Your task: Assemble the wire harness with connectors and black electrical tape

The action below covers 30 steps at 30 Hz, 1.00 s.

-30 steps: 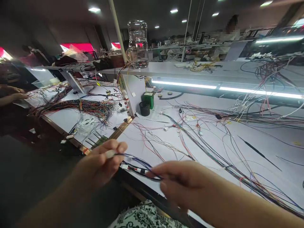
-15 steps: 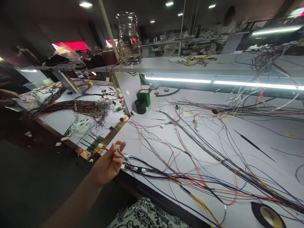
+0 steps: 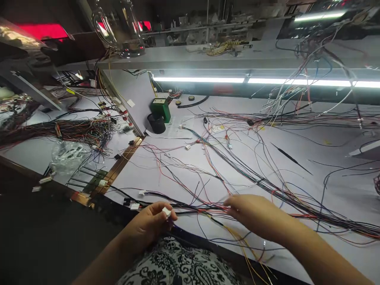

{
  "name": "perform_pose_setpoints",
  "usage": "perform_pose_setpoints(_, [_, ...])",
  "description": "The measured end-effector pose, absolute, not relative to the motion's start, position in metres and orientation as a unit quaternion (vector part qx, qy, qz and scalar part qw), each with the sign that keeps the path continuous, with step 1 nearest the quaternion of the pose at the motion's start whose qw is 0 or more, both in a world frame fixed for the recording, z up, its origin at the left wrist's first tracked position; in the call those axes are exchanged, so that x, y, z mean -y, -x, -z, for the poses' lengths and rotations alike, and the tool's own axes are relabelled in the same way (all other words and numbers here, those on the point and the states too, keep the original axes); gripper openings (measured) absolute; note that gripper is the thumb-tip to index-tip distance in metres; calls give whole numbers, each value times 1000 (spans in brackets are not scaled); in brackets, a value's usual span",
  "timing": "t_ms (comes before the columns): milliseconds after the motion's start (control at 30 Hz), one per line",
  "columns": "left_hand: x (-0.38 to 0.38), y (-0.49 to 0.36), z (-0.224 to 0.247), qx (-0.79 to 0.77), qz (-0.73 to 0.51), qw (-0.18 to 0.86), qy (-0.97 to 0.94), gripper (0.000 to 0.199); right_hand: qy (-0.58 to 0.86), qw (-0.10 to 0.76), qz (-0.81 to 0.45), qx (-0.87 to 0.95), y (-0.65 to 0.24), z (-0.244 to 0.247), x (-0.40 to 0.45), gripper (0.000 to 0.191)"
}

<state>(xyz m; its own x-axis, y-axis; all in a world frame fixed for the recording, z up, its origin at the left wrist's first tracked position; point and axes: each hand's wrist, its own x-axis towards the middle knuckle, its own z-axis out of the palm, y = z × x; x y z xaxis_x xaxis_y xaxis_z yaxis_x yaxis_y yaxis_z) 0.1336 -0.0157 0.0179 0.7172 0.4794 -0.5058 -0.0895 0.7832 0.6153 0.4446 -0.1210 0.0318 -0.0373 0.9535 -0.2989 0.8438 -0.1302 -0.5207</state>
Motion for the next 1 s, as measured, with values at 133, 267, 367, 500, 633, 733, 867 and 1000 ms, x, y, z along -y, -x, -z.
perform_pose_setpoints(133, [20,-122,-13,-338,-149,877,-307,20,664,-28,-265,699,-410,-9,88,37])
perform_pose_setpoints(267, [23,-118,-5,-387,-141,853,-320,21,656,4,-270,705,-400,3,78,39])
perform_pose_setpoints(367, [20,-125,-2,-383,-150,852,-322,22,662,93,-342,660,-396,6,74,38])
perform_pose_setpoints(500, [10,-142,-5,-382,-165,850,-324,21,691,205,-439,537,-389,14,65,45])
perform_pose_setpoints(633, [5,-158,-6,-350,-187,840,-369,18,686,280,-480,470,-381,16,60,45])
perform_pose_setpoints(733, [5,-167,-5,-320,-210,848,-366,16,648,309,-542,436,-375,9,62,45])
perform_pose_setpoints(867, [4,-172,1,-352,-251,871,-235,17,626,330,-570,418,-369,5,71,45])
perform_pose_setpoints(1000, [1,-168,6,-409,-257,872,-83,18,623,323,-565,434,-367,6,75,45])
